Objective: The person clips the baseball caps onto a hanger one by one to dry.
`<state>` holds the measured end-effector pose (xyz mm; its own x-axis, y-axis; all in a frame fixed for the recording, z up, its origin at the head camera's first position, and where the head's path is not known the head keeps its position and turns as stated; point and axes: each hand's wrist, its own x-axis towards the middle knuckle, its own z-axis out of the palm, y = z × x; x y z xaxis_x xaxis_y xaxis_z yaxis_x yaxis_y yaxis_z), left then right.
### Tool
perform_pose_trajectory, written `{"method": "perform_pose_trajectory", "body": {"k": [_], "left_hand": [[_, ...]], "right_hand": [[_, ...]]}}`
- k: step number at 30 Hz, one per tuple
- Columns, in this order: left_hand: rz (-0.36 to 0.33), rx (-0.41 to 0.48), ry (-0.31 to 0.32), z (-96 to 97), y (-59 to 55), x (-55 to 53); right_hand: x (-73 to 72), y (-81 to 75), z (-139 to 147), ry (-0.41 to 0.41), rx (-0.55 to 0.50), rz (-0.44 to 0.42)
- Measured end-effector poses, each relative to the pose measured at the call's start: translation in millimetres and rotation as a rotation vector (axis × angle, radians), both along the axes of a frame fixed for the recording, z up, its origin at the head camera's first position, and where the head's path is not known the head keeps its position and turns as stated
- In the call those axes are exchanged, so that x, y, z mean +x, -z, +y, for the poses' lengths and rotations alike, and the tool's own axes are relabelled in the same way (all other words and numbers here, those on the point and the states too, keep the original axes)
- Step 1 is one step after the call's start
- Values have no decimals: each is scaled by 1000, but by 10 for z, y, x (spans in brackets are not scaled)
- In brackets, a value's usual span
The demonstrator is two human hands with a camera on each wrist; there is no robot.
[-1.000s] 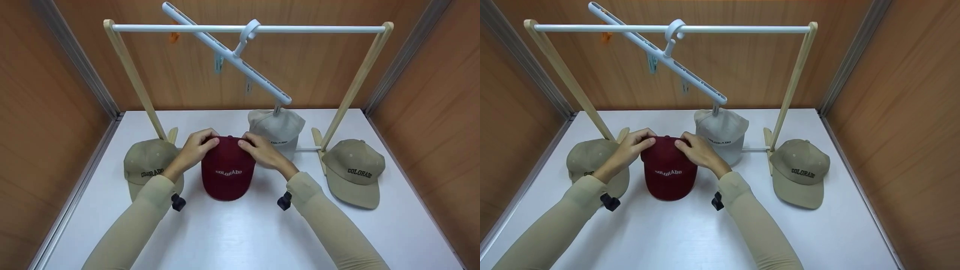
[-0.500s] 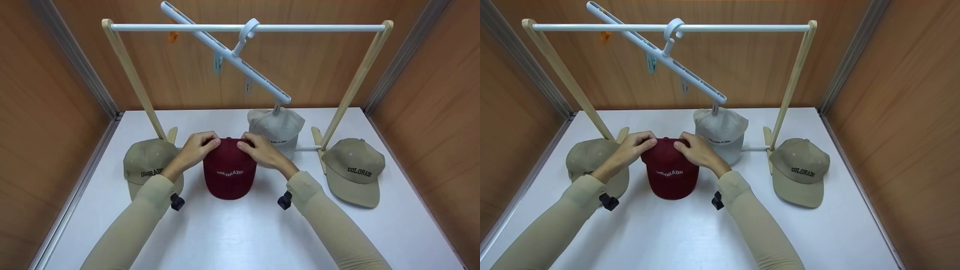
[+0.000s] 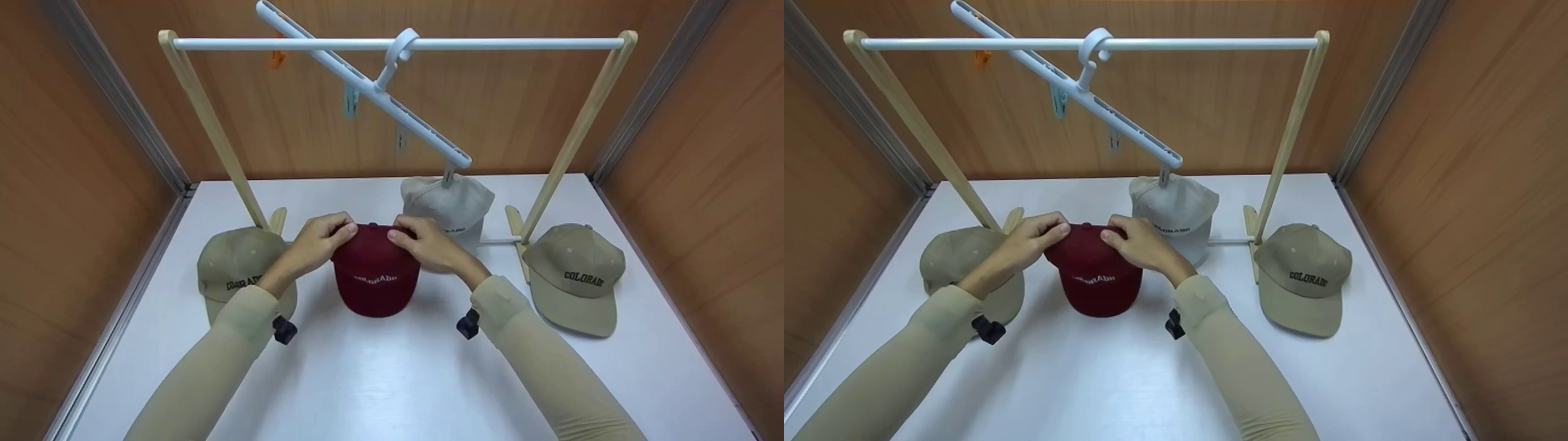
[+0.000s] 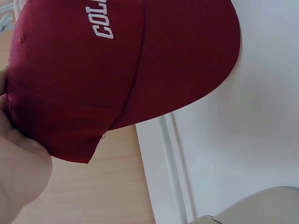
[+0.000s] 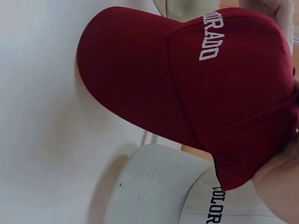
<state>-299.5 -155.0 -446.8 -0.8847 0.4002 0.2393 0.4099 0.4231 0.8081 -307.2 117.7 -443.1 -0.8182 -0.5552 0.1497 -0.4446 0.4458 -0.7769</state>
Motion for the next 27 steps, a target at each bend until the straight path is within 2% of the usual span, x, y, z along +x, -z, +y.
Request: {"method": "perform_pose_trajectory", "body": {"k": [8, 27], "left_hand": [[16, -40, -38, 28, -65, 17], [43, -45, -118, 42, -190, -5]], "right_hand": [[-11, -14, 23, 8, -2, 7], [-60, -131, 47, 21, 48, 136]]}}
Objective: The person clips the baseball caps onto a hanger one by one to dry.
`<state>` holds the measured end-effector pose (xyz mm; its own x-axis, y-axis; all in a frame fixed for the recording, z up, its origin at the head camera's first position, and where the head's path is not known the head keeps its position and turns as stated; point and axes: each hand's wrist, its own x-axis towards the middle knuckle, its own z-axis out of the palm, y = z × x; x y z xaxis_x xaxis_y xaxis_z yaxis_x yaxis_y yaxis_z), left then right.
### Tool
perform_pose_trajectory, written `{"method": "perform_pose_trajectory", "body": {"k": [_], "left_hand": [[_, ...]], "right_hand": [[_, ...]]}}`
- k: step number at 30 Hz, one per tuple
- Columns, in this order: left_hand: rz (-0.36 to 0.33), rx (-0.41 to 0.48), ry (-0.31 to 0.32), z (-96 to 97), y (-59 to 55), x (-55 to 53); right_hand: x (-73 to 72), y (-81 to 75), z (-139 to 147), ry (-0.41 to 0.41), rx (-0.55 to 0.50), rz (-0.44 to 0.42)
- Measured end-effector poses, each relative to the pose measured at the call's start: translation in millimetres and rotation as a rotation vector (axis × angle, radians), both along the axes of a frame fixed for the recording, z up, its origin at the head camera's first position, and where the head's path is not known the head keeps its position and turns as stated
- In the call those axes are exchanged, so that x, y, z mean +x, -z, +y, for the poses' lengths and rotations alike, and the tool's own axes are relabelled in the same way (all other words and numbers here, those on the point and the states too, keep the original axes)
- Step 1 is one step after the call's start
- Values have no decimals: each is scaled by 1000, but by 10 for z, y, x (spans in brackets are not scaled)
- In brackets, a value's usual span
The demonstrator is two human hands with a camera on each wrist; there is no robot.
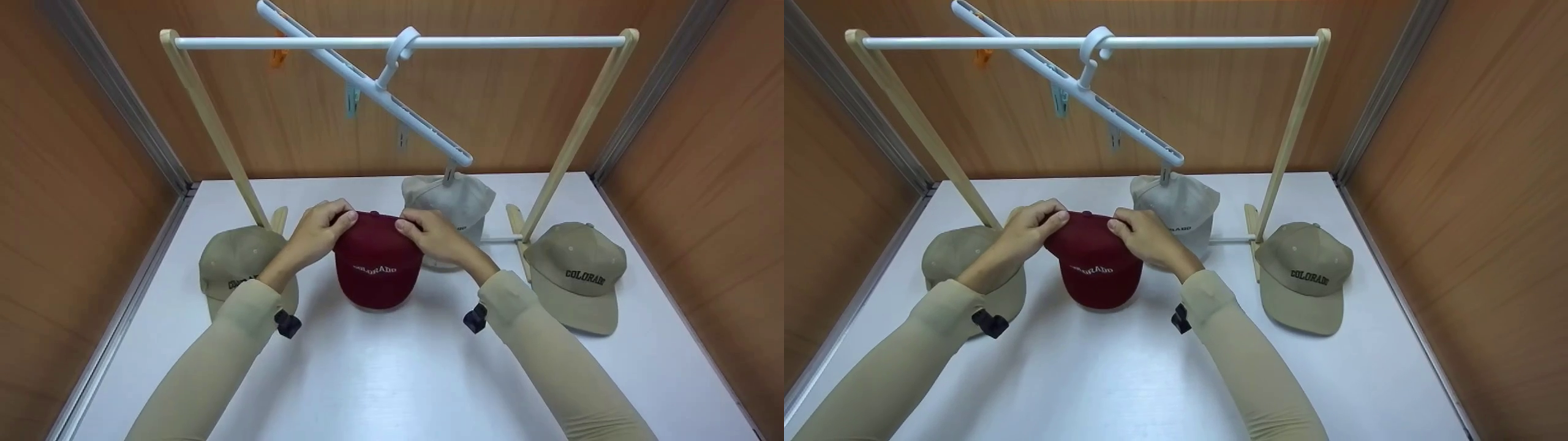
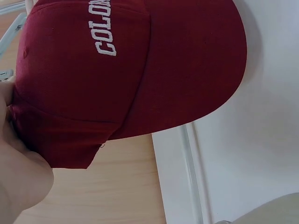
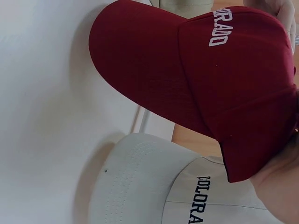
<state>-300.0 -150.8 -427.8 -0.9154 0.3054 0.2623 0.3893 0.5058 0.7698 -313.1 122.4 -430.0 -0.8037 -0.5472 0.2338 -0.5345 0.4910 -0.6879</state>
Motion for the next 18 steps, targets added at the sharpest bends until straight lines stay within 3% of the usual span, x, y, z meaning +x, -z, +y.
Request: {"method": "perform_pose_trajectory", "body": {"k": [18], "left_hand": [[65, -14, -69, 102, -139, -66]], "right_hand": [[-42, -135, 26, 49, -9, 14]]}}
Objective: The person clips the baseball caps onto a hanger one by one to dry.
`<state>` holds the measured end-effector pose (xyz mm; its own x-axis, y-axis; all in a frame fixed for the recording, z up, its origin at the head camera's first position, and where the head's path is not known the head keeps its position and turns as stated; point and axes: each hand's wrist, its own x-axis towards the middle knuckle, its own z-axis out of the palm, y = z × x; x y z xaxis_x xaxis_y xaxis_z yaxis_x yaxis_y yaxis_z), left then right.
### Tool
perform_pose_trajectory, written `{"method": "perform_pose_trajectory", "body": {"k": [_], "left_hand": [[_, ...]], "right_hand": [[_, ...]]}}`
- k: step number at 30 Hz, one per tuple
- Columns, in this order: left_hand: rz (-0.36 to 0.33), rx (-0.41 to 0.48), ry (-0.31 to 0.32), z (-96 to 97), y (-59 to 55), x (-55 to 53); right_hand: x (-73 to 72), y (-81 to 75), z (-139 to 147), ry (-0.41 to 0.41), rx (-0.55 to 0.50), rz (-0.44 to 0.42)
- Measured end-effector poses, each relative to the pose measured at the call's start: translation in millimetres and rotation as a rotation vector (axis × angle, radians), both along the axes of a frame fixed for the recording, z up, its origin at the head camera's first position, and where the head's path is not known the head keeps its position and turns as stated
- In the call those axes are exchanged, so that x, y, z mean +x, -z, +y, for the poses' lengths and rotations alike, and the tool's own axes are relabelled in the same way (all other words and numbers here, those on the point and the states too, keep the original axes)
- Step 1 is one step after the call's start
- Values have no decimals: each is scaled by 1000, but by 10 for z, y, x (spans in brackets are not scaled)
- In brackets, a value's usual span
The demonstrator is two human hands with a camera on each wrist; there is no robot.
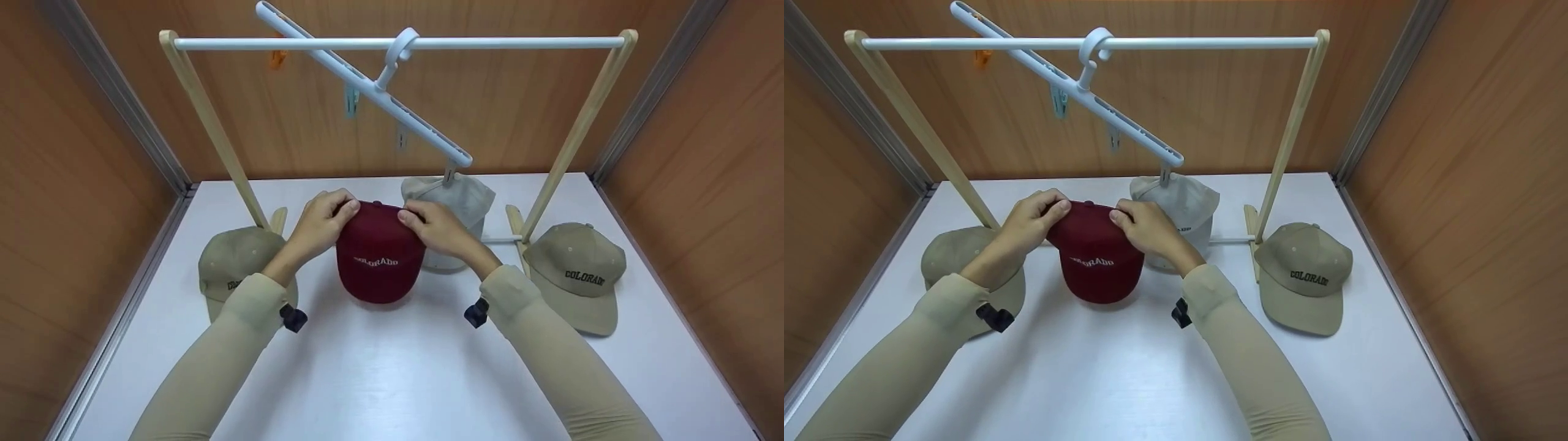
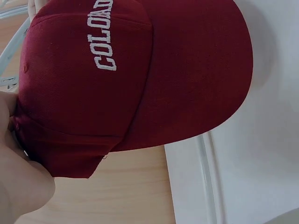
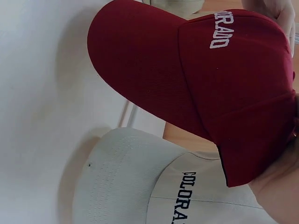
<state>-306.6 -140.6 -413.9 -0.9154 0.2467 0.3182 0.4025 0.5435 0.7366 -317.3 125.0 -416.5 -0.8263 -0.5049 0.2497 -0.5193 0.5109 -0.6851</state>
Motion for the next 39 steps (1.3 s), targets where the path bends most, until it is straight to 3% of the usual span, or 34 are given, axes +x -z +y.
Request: {"method": "perform_pose_trajectory", "body": {"k": [9, 19, 39], "left_hand": [[11, 2, 6, 33, -66, -12], [-2, 20, 30, 61, -101, -35], [53, 17, 56, 101, -185, -73]], "right_hand": [[-21, -57, 40, -3, -11, 26], [-4, -184, 9, 58, -20, 20], [-37, -298, -34, 100, -41, 88]]}}
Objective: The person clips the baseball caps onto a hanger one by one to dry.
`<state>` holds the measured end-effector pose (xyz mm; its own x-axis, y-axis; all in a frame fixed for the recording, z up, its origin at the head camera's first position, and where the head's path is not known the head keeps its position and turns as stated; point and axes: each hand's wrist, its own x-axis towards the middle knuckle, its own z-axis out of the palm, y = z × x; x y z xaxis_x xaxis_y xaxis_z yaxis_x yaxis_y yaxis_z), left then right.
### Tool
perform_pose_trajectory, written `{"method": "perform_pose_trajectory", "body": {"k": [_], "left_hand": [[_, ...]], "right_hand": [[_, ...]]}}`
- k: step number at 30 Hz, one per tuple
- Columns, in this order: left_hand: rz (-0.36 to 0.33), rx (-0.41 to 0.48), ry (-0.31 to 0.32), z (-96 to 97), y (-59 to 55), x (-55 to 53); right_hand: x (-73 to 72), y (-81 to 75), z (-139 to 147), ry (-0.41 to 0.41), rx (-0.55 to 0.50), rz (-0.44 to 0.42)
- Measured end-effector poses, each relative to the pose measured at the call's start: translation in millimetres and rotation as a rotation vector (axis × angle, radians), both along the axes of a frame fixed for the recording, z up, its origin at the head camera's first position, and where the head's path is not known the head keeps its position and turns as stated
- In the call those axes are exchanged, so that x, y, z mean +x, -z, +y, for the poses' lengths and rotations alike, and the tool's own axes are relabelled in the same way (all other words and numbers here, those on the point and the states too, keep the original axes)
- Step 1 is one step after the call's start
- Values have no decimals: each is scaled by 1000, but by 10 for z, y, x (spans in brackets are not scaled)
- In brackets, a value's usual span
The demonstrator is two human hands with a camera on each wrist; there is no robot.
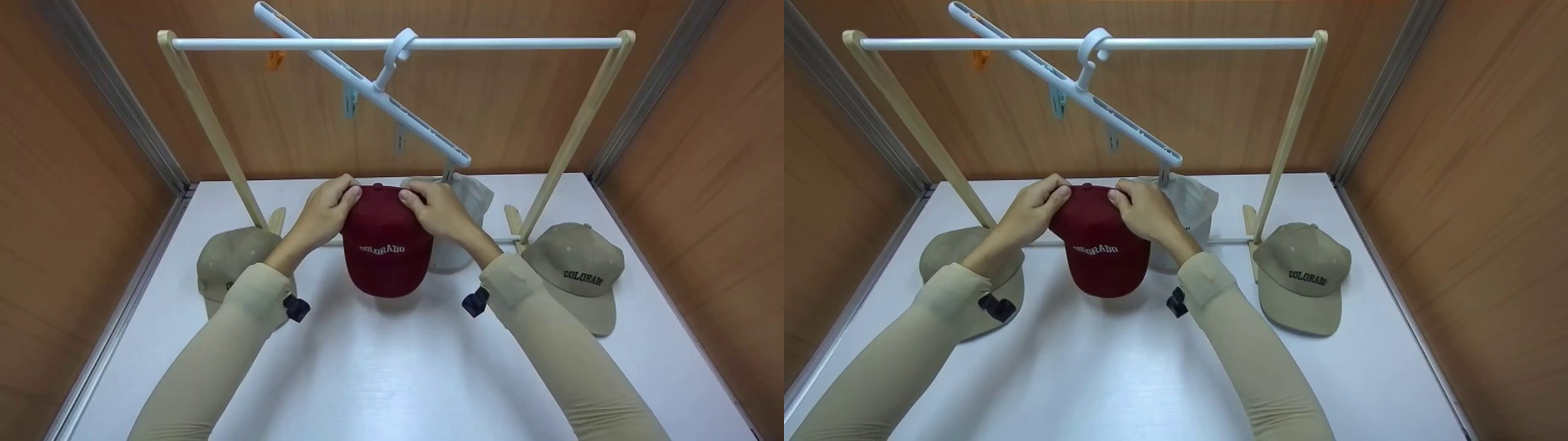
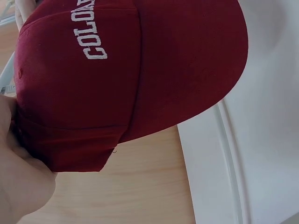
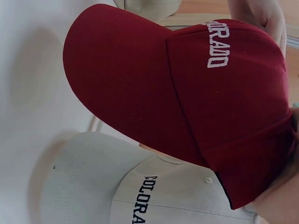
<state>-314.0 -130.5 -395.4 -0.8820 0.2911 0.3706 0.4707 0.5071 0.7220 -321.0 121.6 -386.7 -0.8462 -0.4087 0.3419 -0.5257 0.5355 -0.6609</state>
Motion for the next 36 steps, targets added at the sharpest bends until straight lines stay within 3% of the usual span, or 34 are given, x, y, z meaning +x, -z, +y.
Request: {"method": "perform_pose_trajectory", "body": {"k": [9, 21, 36], "left_hand": [[-28, 9, 7, -4, -46, -15], [-9, -42, 1, 10, -88, -60], [77, -65, -57, 71, -116, -130]], "right_hand": [[-18, -50, -10, 12, 14, 3], [-44, -102, -15, 20, 27, 17], [-61, -134, -5, 24, 12, 17]]}}
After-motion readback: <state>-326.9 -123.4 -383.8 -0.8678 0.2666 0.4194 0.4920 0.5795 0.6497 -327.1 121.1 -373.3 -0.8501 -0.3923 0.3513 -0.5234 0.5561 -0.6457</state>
